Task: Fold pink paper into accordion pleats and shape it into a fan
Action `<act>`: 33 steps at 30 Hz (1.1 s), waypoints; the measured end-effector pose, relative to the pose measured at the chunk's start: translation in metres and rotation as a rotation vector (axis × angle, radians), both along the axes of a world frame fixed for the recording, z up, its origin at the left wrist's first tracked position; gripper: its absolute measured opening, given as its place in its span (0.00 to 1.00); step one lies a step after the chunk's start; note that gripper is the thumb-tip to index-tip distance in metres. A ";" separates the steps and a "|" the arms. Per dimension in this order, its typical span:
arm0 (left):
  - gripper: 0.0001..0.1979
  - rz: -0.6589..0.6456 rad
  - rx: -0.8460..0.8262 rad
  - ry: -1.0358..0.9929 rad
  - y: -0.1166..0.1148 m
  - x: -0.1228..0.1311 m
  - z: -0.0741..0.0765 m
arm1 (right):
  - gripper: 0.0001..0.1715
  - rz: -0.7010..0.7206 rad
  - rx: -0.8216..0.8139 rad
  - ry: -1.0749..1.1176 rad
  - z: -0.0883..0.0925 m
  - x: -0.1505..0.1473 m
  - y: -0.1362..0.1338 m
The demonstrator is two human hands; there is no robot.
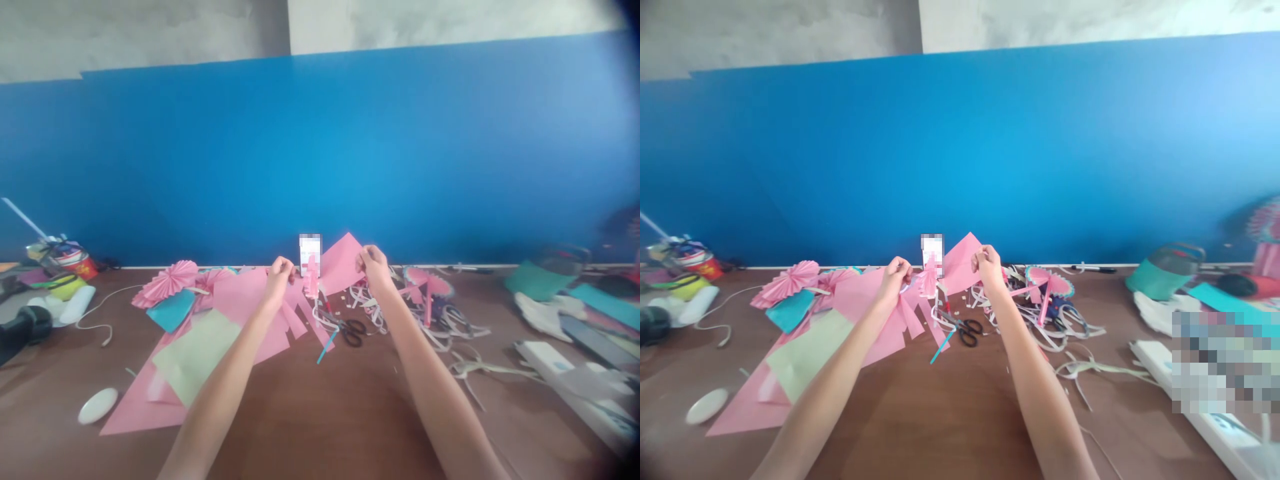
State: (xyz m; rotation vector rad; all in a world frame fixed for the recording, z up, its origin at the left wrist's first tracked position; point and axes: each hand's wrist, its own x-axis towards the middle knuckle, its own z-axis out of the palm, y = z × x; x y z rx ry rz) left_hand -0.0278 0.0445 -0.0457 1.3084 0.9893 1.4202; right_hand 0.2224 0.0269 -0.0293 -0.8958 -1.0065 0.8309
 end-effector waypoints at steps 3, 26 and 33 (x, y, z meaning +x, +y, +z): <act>0.09 0.015 -0.002 0.049 0.003 -0.002 -0.004 | 0.12 -0.036 -0.028 -0.056 -0.006 0.001 0.003; 0.15 -0.054 -0.108 0.136 0.008 0.004 -0.029 | 0.14 0.030 -0.297 -0.088 -0.027 -0.015 0.009; 0.14 -0.067 -0.084 0.119 0.003 0.010 -0.027 | 0.08 0.325 -0.475 -0.063 -0.037 -0.041 0.005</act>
